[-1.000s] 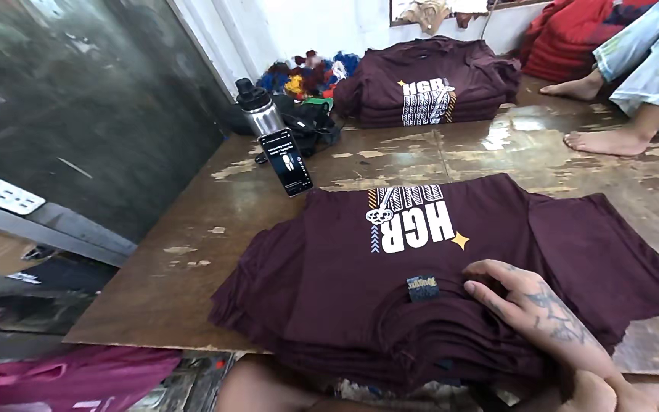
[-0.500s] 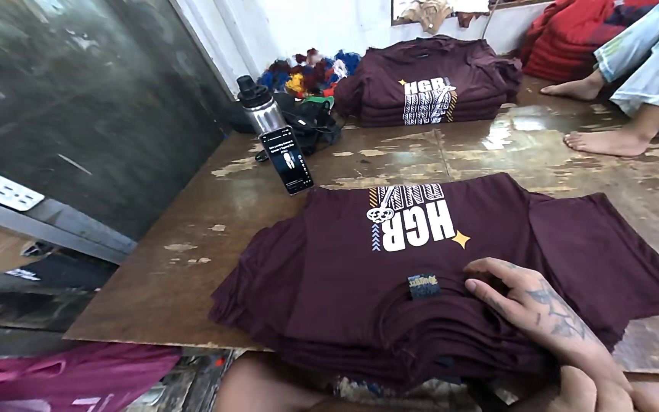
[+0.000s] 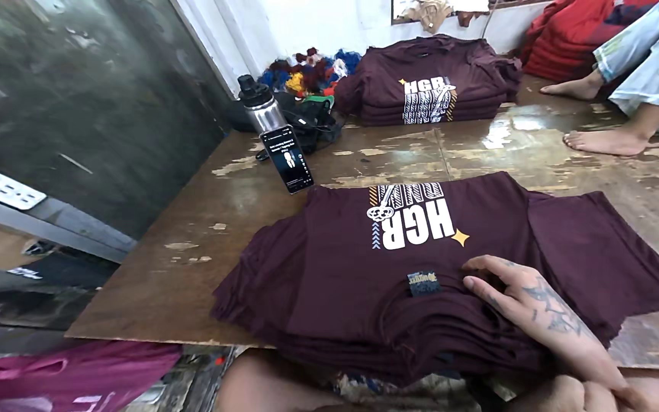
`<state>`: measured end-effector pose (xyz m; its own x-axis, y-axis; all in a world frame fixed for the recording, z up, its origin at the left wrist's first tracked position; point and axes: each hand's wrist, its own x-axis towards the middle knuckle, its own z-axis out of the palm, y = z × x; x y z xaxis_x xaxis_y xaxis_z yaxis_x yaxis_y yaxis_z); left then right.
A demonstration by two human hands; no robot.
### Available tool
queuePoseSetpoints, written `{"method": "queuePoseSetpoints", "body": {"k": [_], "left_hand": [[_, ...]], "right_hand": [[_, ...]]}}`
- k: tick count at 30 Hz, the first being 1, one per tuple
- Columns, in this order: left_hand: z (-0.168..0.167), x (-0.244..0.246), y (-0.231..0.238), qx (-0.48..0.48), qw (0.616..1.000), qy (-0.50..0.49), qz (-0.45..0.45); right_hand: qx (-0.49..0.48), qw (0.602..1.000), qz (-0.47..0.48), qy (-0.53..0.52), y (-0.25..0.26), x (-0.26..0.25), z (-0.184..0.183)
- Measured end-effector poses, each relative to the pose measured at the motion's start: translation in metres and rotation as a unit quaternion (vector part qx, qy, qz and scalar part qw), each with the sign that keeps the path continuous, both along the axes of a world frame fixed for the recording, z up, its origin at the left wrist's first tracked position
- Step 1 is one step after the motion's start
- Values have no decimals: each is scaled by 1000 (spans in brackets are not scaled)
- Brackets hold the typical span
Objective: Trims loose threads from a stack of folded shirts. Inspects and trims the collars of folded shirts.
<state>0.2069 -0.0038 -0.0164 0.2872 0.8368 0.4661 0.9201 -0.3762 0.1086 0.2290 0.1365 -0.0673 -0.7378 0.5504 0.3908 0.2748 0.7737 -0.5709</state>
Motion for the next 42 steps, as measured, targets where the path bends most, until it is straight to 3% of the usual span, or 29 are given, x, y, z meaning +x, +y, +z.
{"method": "queuePoseSetpoints", "body": {"k": [4,6,8,9,11,14,16,19,21,22,23,25,26,28,31,36,42], "left_hand": [[13,-25,-17,-106,975,-172,-90],[18,-55,-25,-41,979,-198,-28],[19,-102,-22,-9,985,-163,53],[16,-123,-22,-26,987,-136,85],[0,-152,-33,-111,985,-94,92],[-7,-165,-59,-216,970,-80,79],[8,-156,-58,-193,968,-113,116],[19,-123,-31,-118,963,-171,171],[12,-102,-28,-210,945,-234,89],[0,-96,-31,-242,919,-311,9],[-12,-91,-34,-253,869,-420,-64],[-23,-83,-39,-224,743,-620,-119],[-23,-83,-39,-200,690,-681,-140],[-18,-84,-41,-165,623,-744,-175],[-16,-79,-47,-167,579,-778,-178],[-18,-65,-55,-186,496,-834,-156],[-18,-62,-61,-239,504,-823,-109]], "right_hand": [[12,999,51,1,-12,13,14],[-4,991,132,22,-19,39,25],[-17,979,192,73,-17,70,29],[-5,980,174,99,-13,82,32],[64,991,34,111,2,98,33],[46,986,-122,104,30,104,-9],[-46,976,-131,166,27,98,-37],[-84,957,-125,246,13,95,-49],[-82,957,-131,245,6,99,-45],[-77,957,-139,241,3,101,-41],[-62,957,-148,242,0,104,-37],[-2,953,-155,262,-11,109,-26],[29,950,-142,277,-19,109,-18],[79,948,-95,295,-39,102,3],[117,951,-6,285,-63,79,21],[181,935,44,301,-55,35,1],[155,932,34,325,-55,38,-10]]}}
